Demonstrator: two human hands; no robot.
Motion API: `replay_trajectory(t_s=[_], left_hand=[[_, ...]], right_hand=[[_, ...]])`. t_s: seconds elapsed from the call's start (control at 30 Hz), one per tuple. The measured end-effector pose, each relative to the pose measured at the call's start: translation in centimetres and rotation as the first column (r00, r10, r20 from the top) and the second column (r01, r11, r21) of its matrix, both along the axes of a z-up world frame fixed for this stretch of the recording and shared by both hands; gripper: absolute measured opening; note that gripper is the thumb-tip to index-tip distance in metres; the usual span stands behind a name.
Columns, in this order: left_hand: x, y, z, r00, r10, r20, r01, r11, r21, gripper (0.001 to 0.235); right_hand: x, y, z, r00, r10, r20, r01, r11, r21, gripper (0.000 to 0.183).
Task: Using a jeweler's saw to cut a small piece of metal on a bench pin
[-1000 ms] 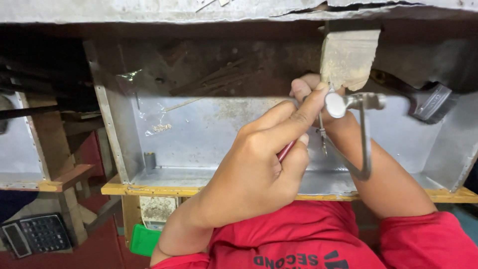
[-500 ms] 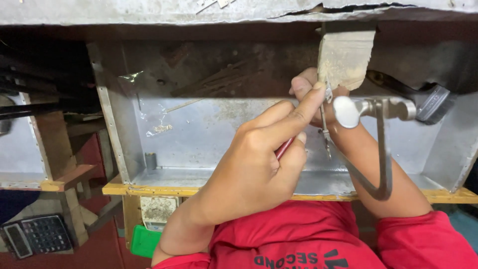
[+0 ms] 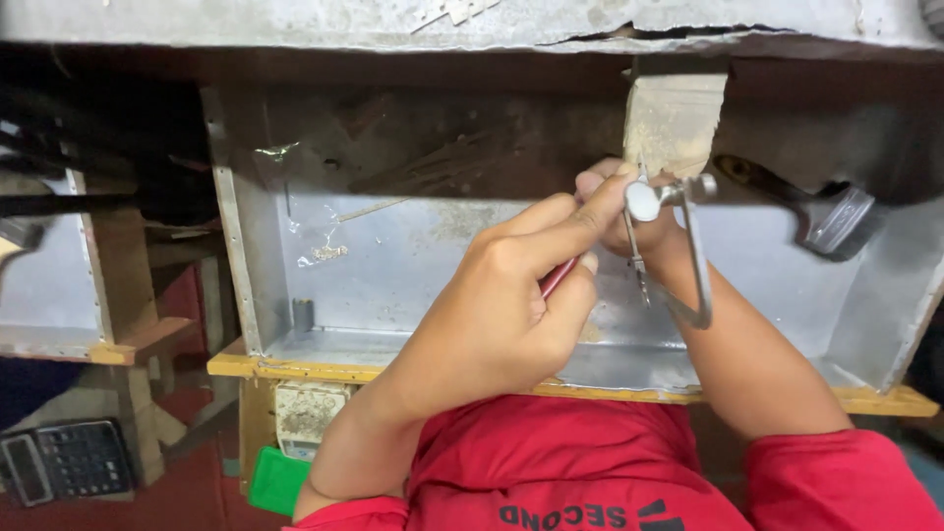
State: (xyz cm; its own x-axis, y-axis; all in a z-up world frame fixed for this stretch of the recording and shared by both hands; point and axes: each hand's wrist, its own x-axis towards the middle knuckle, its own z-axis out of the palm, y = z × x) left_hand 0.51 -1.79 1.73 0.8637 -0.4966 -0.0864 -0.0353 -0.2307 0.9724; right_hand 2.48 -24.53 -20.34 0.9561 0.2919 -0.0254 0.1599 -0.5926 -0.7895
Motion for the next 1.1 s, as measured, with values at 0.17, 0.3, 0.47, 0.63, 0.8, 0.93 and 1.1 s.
replay_trajectory(t_s=[0.17, 0.3, 0.47, 0.63, 0.8, 0.93, 1.1], left_hand=[[-0.2, 0.8, -1.0, 1.000, -0.004, 0.020, 0.004, 1.000, -0.024, 0.060], [-1.0, 1.6, -1.5, 0.994, -0.055, 0.097, 0.062, 0.996, -0.067, 0.059], [-2.1, 1.2, -1.9, 0.987, -0.119, 0.103, 0.120, 0.993, -0.003, 0.067], [-2.7, 0.9, -1.6, 0.986, -0.132, 0.107, 0.135, 0.991, -0.020, 0.067], [-3.2, 0.5, -1.4, 0.986, -0.146, 0.082, 0.150, 0.988, -0.049, 0.065], [-3.4, 0.3, -1.3, 0.987, -0.153, 0.052, 0.155, 0.988, -0.027, 0.067], [-3.5, 0.2, -1.1, 0.986, -0.153, 0.068, 0.153, 0.988, 0.011, 0.069]], right_hand=[[-1.5, 1.8, 5.0, 0.883, -0.365, 0.294, 0.235, 0.887, 0.397, 0.047], [-2.7, 2.8, 10.3, 0.984, -0.160, -0.077, 0.160, 0.611, 0.775, 0.048], [-3.9, 2.5, 12.9, 0.958, -0.177, -0.224, 0.283, 0.495, 0.821, 0.023], [-3.9, 3.2, 14.9, 0.958, -0.235, -0.163, 0.266, 0.528, 0.807, 0.029], [-4.3, 2.7, 15.0, 0.943, -0.291, -0.160, 0.297, 0.528, 0.796, 0.030], [-4.3, 2.7, 15.1, 0.944, -0.297, -0.145, 0.290, 0.534, 0.795, 0.029], [-4.2, 2.8, 14.9, 0.949, -0.275, -0.153, 0.282, 0.524, 0.804, 0.028]])
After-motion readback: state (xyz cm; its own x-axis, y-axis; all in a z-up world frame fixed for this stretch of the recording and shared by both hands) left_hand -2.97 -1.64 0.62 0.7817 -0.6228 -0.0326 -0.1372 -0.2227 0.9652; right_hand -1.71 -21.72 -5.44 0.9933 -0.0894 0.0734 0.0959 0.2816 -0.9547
